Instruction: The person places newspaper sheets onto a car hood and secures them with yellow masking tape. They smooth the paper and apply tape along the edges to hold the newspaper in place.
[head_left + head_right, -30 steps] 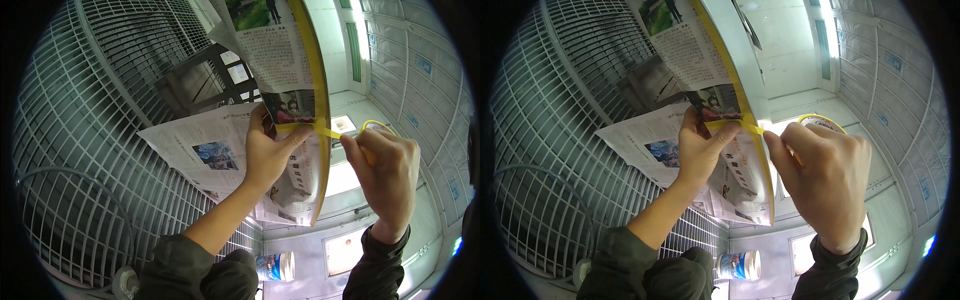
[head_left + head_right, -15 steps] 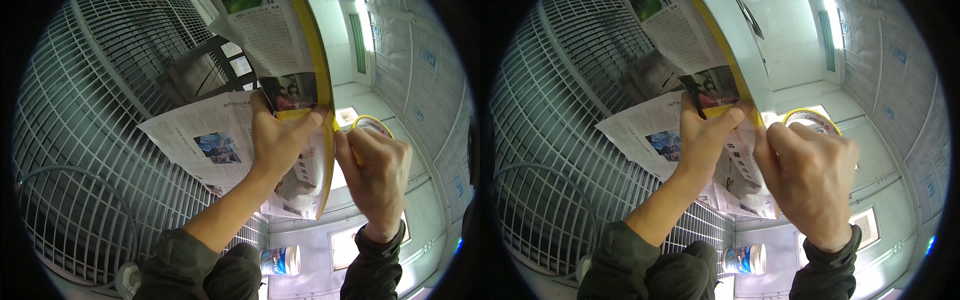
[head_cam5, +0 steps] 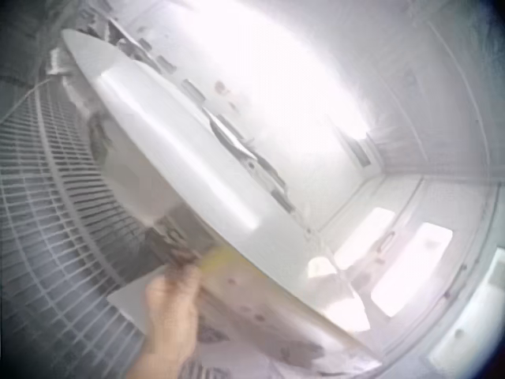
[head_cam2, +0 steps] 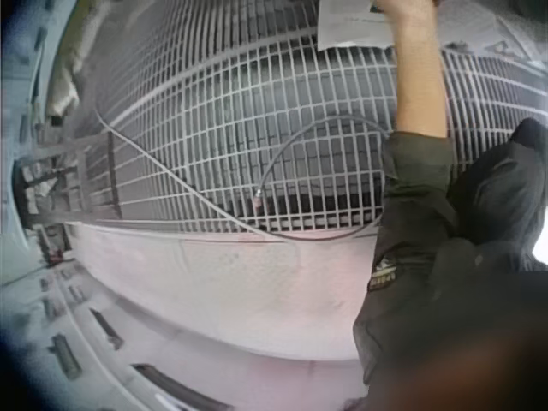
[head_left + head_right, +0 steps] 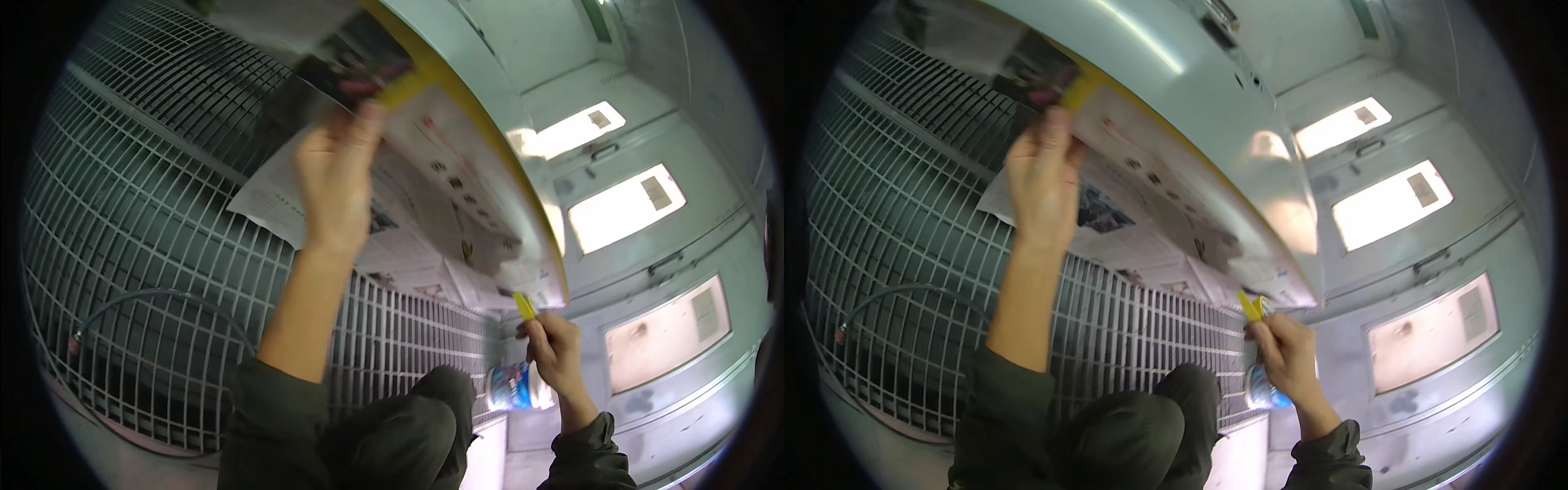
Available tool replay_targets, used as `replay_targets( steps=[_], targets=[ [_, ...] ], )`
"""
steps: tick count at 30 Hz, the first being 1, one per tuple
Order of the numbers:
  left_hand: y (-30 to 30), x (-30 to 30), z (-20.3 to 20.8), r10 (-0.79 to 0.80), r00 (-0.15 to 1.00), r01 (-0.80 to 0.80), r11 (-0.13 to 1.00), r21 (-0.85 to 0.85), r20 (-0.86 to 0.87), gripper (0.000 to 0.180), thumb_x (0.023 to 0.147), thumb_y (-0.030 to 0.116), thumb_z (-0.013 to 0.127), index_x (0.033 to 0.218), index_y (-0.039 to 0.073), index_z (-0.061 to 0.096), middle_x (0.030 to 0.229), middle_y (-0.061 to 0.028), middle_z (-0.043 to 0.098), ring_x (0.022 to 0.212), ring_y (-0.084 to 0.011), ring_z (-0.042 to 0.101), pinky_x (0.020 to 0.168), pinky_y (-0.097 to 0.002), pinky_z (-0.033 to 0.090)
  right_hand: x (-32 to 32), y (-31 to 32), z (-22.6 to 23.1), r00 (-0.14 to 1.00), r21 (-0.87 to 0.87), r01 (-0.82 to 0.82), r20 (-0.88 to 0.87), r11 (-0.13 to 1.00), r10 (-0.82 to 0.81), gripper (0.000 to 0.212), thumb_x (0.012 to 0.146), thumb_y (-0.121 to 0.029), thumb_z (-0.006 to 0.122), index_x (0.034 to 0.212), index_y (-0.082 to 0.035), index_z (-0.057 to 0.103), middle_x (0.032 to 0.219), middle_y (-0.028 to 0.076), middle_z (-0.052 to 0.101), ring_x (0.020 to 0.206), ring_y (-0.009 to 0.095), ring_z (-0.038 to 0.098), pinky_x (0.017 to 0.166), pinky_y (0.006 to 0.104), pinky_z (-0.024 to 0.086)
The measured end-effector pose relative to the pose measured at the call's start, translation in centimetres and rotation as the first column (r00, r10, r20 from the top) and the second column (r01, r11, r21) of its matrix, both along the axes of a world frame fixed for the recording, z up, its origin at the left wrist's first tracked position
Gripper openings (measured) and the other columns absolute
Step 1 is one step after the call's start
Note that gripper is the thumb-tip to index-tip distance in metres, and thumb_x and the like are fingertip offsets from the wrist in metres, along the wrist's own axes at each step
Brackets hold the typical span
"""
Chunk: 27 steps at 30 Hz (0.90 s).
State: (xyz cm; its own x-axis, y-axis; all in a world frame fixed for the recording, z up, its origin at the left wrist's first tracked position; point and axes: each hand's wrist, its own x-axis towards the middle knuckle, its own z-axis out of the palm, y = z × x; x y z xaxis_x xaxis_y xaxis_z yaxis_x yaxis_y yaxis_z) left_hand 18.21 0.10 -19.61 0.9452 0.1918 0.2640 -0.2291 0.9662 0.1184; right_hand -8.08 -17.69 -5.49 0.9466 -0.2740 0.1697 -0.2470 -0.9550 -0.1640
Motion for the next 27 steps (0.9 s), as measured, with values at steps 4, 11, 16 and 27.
replay_targets(
  steps=[4,11,16,27],
  targets=[
    [-1.1,-0.9,-4.6,0.174,0.980,-0.156,0.974,0.165,-0.099,0.036,0.104,0.023,0.057,0.128,-0.003,0.060,0.118,-0.0118,0.066,0.111,-0.0200,0.065,0.105,-0.0370,0.049,-4.7,-10.6,-5.8,0.977,0.498,0.213,-0.104,0.841,-0.185,0.025,0.105,-0.019,0.052,0.115,0.001,0.063,0.071,0.006,0.068,0.046,0.005,0.051,0.044,0.0216,0.040],
    [-13.8,-10.2,-9.2,-0.244,0.965,-0.034,0.242,0.970,0.094,0.021,0.097,0.014,0.064,0.115,0.004,0.068,0.101,-0.0067,0.070,0.089,-0.0133,0.065,0.075,-0.0259,0.052,-12.7,-30.5,-19.0,0.835,0.562,0.539,-0.256,0.627,-0.487,0.044,0.103,-0.024,0.050,0.137,0.003,0.053,0.058,0.006,0.065,0.040,0.008,0.051,0.038,0.0229,0.038],
    [-25.6,-10.8,-6.4,-0.593,0.751,-0.394,-0.049,0.918,0.291,0.034,0.090,0.013,0.070,0.123,0.004,0.066,0.112,-0.0106,0.072,0.099,-0.0187,0.069,0.080,-0.0311,0.055,-12.2,-40.1,-25.2,0.863,0.793,0.327,-0.029,0.513,-0.505,0.075,0.094,-0.014,0.062,0.157,-0.003,0.022,0.080,0.007,0.073,0.052,0.009,0.056,0.046,0.0233,0.045],
    [-35.6,-10.2,-1.4,-0.370,0.929,-0.293,-0.741,0.604,-0.004,0.051,0.095,0.044,0.065,0.126,0.002,0.065,0.124,-0.0162,0.069,0.121,-0.0351,0.058,0.105,-0.0389,0.042,-4.0,-51.3,-22.8,0.955,0.804,0.069,0.118,0.591,-0.271,0.100,0.071,-0.028,0.086,0.156,-0.020,0.033,0.146,0.025,0.045,0.137,0.038,0.043,0.116,0.0422,0.036]
  ],
)
